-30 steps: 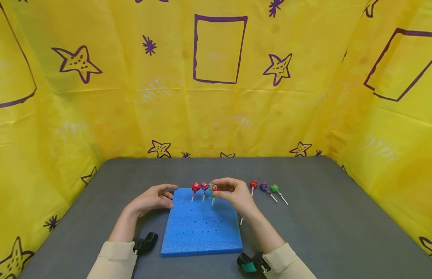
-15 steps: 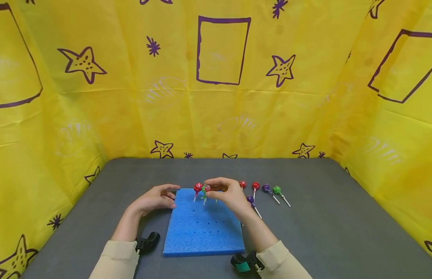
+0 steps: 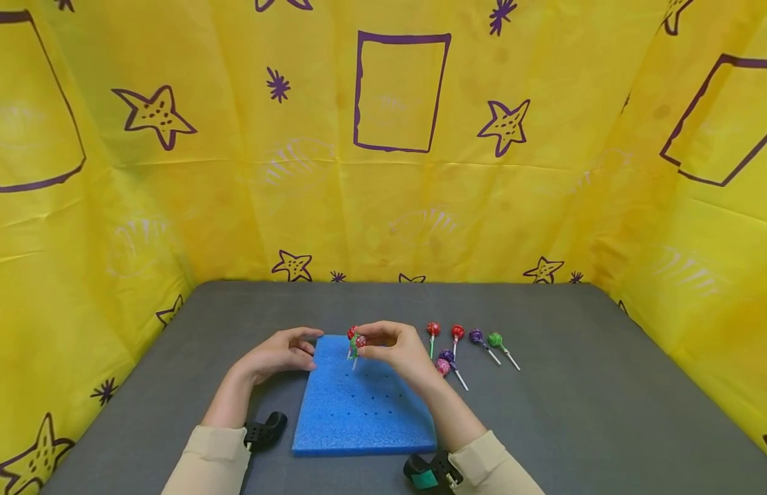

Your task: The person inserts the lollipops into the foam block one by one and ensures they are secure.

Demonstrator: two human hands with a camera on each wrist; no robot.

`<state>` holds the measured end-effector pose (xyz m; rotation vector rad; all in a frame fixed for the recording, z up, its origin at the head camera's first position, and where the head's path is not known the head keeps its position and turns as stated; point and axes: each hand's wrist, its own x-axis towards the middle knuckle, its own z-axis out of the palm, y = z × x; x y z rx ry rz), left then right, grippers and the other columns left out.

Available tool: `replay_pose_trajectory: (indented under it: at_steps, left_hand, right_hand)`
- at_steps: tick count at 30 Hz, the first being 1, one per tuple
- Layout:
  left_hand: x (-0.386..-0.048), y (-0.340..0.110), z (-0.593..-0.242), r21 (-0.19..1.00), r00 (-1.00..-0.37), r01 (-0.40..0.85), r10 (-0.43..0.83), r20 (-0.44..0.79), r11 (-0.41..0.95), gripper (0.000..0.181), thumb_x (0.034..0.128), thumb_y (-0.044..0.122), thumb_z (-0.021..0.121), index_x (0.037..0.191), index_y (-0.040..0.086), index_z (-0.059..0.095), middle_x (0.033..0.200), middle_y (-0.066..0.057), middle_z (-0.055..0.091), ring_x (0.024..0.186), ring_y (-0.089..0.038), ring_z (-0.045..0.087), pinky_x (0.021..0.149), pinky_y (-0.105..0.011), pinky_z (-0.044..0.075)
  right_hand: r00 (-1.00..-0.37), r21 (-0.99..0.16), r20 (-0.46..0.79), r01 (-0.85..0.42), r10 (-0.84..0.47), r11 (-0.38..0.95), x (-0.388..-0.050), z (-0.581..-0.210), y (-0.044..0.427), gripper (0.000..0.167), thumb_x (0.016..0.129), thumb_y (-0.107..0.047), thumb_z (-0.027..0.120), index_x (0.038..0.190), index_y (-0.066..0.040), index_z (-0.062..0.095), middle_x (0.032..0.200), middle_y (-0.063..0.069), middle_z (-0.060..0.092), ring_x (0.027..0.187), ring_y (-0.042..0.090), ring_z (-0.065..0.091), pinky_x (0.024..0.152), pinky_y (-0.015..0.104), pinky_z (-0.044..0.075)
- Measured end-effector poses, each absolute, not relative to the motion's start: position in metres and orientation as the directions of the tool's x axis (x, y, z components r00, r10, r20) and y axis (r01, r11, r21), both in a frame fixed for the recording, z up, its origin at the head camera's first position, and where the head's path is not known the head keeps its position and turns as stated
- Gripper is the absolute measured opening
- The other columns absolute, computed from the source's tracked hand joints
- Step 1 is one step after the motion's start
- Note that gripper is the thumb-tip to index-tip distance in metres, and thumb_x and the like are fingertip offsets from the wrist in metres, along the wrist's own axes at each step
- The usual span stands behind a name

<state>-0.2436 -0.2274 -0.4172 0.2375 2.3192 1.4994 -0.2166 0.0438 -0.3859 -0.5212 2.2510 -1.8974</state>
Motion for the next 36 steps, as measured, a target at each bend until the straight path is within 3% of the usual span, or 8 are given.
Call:
replay_pose_trajectory:
  at_steps: [36]
  left_hand:
    - [-0.243, -0.229, -0.416, 0.906, -0.916, -0.047, 0.344, -0.207, 0.421, 0.067, 0.0847, 0.013, 0.074, 0.144, 0.003, 0.045, 0.108, -0.015, 0.057, 0.090, -0.020, 0.058, 0.079, -0.028, 0.052]
  right_hand:
    - [-0.898, -0.974, 0.115, -0.187, -0.424, 0.132, -0.216, -0.398, 0.036, 0.030, 0.089, -0.009, 0.071, 0.119, -0.002, 0.070, 0.120, 0.016, 0.071, 0.101, 0.016, 0.068, 0.083, 0.026, 0.057]
